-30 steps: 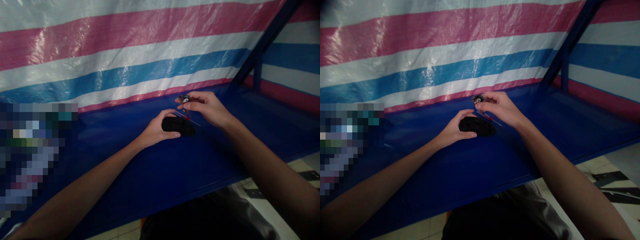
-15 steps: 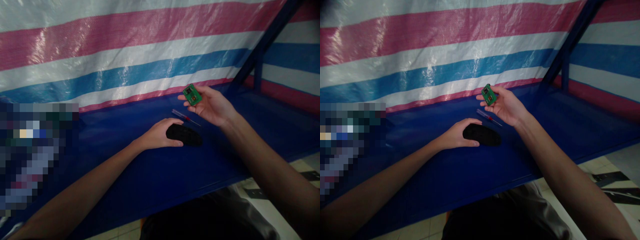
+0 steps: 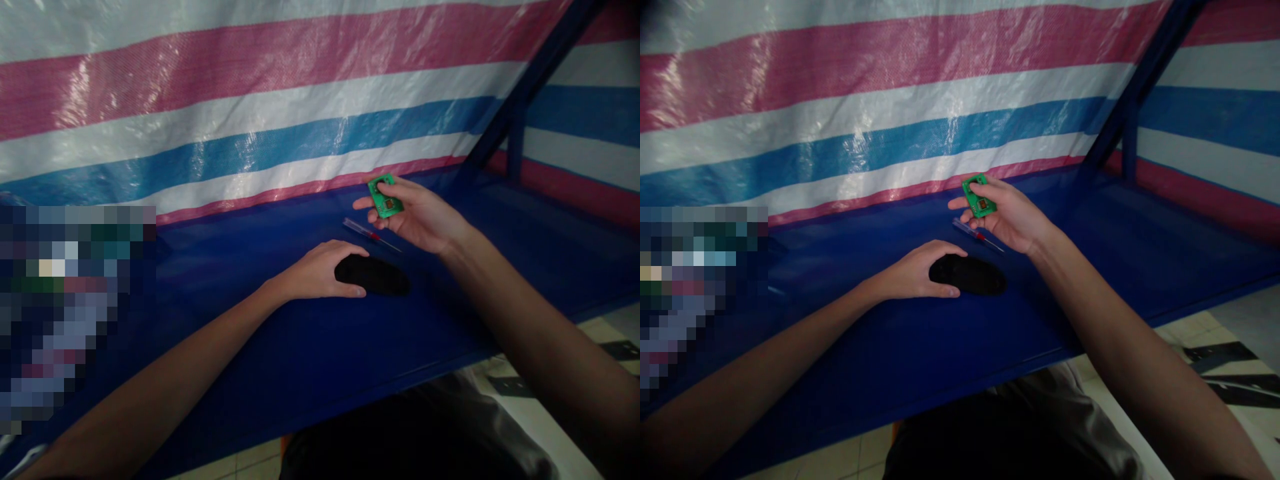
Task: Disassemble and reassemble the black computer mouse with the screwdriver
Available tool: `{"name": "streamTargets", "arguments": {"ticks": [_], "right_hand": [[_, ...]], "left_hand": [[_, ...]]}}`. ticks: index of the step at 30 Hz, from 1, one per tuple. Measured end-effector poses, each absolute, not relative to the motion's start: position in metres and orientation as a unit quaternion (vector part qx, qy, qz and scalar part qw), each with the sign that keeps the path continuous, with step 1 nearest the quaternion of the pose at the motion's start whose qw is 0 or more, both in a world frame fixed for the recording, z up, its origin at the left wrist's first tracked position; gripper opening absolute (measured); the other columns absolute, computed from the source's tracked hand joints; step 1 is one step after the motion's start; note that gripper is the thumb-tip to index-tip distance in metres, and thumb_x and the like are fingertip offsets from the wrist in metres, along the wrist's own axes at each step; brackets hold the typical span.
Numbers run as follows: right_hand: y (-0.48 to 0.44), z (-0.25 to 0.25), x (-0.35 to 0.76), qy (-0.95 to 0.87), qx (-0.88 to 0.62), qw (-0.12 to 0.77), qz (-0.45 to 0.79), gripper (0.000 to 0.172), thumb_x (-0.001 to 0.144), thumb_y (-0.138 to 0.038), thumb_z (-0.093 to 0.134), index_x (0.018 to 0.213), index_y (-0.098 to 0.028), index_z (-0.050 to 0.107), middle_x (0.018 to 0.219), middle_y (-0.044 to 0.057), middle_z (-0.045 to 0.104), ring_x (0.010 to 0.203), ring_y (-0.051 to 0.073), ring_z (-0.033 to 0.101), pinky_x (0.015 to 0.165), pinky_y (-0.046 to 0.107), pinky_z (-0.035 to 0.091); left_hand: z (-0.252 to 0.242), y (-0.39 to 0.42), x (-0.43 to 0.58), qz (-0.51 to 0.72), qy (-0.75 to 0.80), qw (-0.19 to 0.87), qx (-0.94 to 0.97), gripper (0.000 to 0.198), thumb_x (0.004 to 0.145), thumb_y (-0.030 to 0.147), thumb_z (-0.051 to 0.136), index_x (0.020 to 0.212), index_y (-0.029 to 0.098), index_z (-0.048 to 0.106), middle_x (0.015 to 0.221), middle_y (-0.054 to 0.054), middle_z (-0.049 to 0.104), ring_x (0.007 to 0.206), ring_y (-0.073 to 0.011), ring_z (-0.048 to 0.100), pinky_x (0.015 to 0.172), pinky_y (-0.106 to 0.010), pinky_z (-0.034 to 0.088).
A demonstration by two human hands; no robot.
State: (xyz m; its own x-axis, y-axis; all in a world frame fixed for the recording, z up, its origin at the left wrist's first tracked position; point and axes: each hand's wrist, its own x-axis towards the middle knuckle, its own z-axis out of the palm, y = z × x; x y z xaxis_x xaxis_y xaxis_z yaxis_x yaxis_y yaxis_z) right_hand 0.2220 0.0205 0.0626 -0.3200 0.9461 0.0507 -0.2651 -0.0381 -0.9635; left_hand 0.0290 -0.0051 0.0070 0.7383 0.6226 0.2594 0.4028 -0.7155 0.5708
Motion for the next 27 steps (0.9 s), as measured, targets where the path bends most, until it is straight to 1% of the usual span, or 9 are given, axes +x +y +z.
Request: {"name": "streamTargets", "arguments": {"ticks": [3,6,9,12,17,19,22,25,27], "right_hand": [[0.019,0.062,0.222,-0.531,-0.333,0.463,0.627,0.017,0.087,-0.021,0.050,0.104,-0.018,0.054,0.079,0.005,0.071,0.051,0.011,0.061,0.045,0.022,0.049],[0.018,0.060,0.222,-0.559,-0.334,0.452,0.610,0.022,0.086,-0.025,0.054,0.107,-0.020,0.053,0.078,0.004,0.070,0.049,0.011,0.060,0.042,0.023,0.047],[0.018,0.060,0.222,-0.571,-0.348,0.450,0.592,0.018,0.085,-0.025,0.055,0.102,-0.021,0.052,0.074,0.002,0.069,0.046,0.011,0.059,0.040,0.021,0.045],[0.016,0.061,0.220,-0.571,-0.360,0.454,0.582,0.011,0.085,-0.024,0.055,0.095,-0.021,0.052,0.070,0.002,0.068,0.044,0.010,0.058,0.038,0.021,0.043],[0.015,0.062,0.217,-0.592,-0.380,0.447,0.552,0.014,0.085,-0.025,0.054,0.098,-0.020,0.054,0.065,0.001,0.067,0.042,0.011,0.057,0.037,0.020,0.041],[0.014,0.060,0.217,-0.622,-0.386,0.423,0.533,0.019,0.085,-0.027,0.055,0.102,-0.018,0.056,0.062,0.001,0.066,0.042,0.010,0.057,0.036,0.020,0.040],[0.013,0.057,0.217,-0.687,-0.376,0.356,0.509,0.033,0.086,-0.033,0.056,0.115,-0.017,0.057,0.056,-0.001,0.064,0.038,0.008,0.052,0.032,0.017,0.036],[0.012,0.054,0.217,-0.744,-0.360,0.277,0.490,0.047,0.086,-0.036,0.056,0.129,-0.017,0.050,0.054,-0.003,0.062,0.035,0.006,0.048,0.031,0.016,0.034],[0.013,0.052,0.217,-0.764,-0.359,0.246,0.476,0.052,0.086,-0.034,0.056,0.134,-0.017,0.045,0.054,-0.003,0.062,0.037,0.007,0.050,0.031,0.015,0.035]], "left_hand": [[0.007,-0.005,0.029,0.231,0.278,0.248,0.899,0.053,0.071,0.049,0.068,0.115,0.021,0.055,0.114,-0.009,0.062,0.107,-0.0249,0.056,0.093,-0.041,0.041],[0.005,-0.004,0.028,0.244,0.270,0.252,0.897,0.045,0.079,0.048,0.060,0.115,0.021,0.055,0.114,-0.009,0.062,0.106,-0.0231,0.057,0.093,-0.040,0.042],[0.004,-0.003,0.027,0.271,0.271,0.252,0.889,0.035,0.086,0.042,0.053,0.114,0.021,0.055,0.115,-0.008,0.062,0.107,-0.0211,0.056,0.094,-0.039,0.041],[0.003,-0.002,0.027,0.306,0.284,0.249,0.874,0.029,0.087,0.037,0.052,0.110,0.020,0.056,0.112,-0.008,0.063,0.106,-0.0198,0.057,0.094,-0.038,0.041],[0.002,-0.001,0.028,0.344,0.315,0.249,0.849,0.022,0.089,0.033,0.050,0.104,0.019,0.059,0.104,-0.005,0.066,0.098,-0.0171,0.060,0.090,-0.034,0.043],[0.001,0.001,0.028,0.368,0.335,0.266,0.826,0.023,0.089,0.034,0.049,0.103,0.019,0.059,0.103,-0.005,0.066,0.096,-0.0165,0.060,0.088,-0.033,0.044],[0.000,0.003,0.027,0.397,0.354,0.319,0.784,0.025,0.089,0.036,0.049,0.103,0.018,0.059,0.101,-0.005,0.067,0.094,-0.0160,0.061,0.085,-0.032,0.045],[-0.001,0.005,0.026,0.414,0.356,0.356,0.759,0.026,0.089,0.038,0.049,0.101,0.018,0.060,0.100,-0.004,0.067,0.092,-0.0153,0.060,0.084,-0.030,0.044],[-0.001,0.005,0.026,0.424,0.351,0.364,0.751,0.026,0.088,0.038,0.050,0.100,0.017,0.061,0.099,-0.003,0.067,0.091,-0.0148,0.060,0.084,-0.029,0.044]]}}
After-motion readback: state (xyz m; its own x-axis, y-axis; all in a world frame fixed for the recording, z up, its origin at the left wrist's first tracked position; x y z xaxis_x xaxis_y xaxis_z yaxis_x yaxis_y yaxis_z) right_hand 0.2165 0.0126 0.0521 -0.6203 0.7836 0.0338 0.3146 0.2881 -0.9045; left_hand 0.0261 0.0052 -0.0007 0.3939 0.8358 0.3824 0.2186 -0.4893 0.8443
